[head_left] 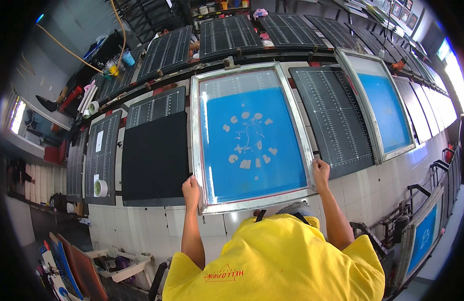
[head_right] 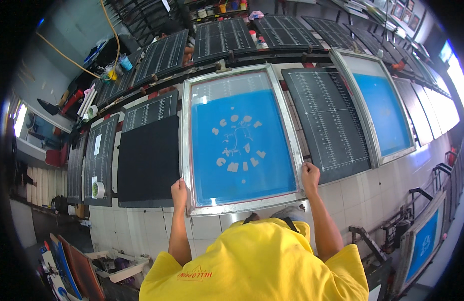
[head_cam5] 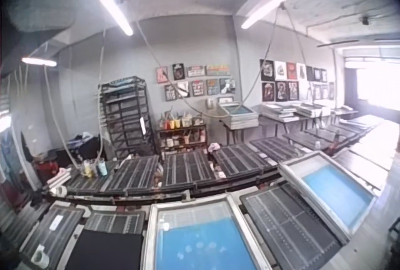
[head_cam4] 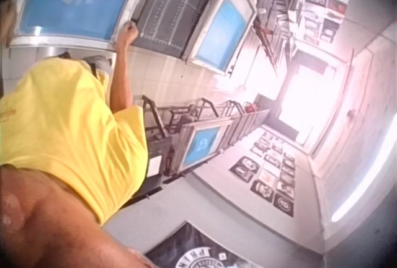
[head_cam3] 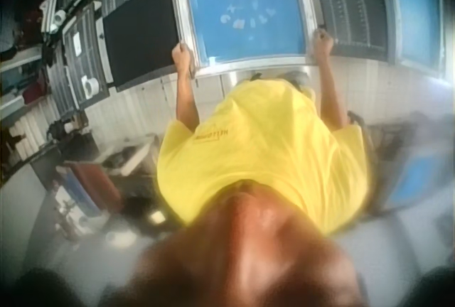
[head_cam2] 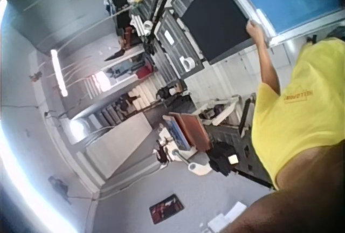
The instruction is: The person wipes a screen with a cloth, inspects various screens by holding them up to the light, and applies tape to the edges of a screen frame.
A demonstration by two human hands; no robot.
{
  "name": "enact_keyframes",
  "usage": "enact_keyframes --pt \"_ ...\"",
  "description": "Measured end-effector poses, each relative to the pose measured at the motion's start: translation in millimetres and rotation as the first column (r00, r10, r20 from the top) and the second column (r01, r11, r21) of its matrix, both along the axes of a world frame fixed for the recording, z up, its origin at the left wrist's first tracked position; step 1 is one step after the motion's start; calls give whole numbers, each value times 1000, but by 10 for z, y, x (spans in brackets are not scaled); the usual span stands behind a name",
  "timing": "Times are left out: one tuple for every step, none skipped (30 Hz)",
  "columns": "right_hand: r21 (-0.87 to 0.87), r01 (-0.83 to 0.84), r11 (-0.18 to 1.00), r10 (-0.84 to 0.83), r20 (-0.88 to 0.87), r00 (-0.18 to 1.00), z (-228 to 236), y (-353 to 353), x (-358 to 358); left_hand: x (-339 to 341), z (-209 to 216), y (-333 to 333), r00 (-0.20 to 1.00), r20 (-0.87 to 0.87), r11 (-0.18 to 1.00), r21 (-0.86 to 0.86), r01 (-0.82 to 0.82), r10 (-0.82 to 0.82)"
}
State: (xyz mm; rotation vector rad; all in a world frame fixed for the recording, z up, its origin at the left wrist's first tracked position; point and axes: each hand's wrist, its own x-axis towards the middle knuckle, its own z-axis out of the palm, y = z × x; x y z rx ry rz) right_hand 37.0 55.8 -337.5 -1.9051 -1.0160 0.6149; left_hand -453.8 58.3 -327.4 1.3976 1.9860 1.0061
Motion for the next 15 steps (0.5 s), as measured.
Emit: enact_keyframes --pt "-3 -2 1000 2 3 1000 18 -3 -6 15 6 -13 1000 16 1000 -3 -11 11" --pt "-7 -4 1000 4 7 1000 36 -10 -10 18 -11 -22 1000 19 1000 5 -12 12" --pt "-10 -6 1000 6 10 1000 52 -13 -15 20 -36 -25 1000 22 1000 14 -13 12" --pt "-16 -11 1000 11 11 1000 53 -18 -24 11 -59 -28 1000 23 1000 21 -13 13" --pt "-22 -15 1000 15 12 1000 55 -14 -29 5 -83 -10 1000 3 999 37 -14 14" --pt "-28 -19 999 19 14 1000 56 -8 -32 2 -108 18 1000 -17 999 53 -14 15" --pt "-38 -20 999 20 16 1000 69 -5 -38 -5 -142 33 999 -37 998 69 -12 15" --pt "-47 -21 999 22 17 1000 80 7 -45 -18 -172 30 999 -33 998 68 -10 12" --pt "-56 -22 998 23 19 1000 91 13 -51 -38 -198 13 1000 -28 998 66 -8 10" --pt "-50 -26 998 27 19 999 90 16 -49 -41 -182 18 1000 -23 998 69 -2 4" --pt "-44 -31 999 32 19 999 88 19 -52 -45 -165 16 1000 -15 998 62 2 -2" --pt "-38 -37 999 38 19 999 88 24 -52 -48 -148 26 1000 -23 998 68 4 -2" --pt "-43 -58 997 58 1 998 80 29 -38 -41 -128 16 1000 -31 997 72 0 2" --pt "-48 -67 997 67 -6 998 73 31 -23 -38 -105 6 999 -38 997 75 -5 8" --pt "-53 -78 996 77 -13 997 68 34 -10 -45 -77 2 990 -140 998 59 -8 17"
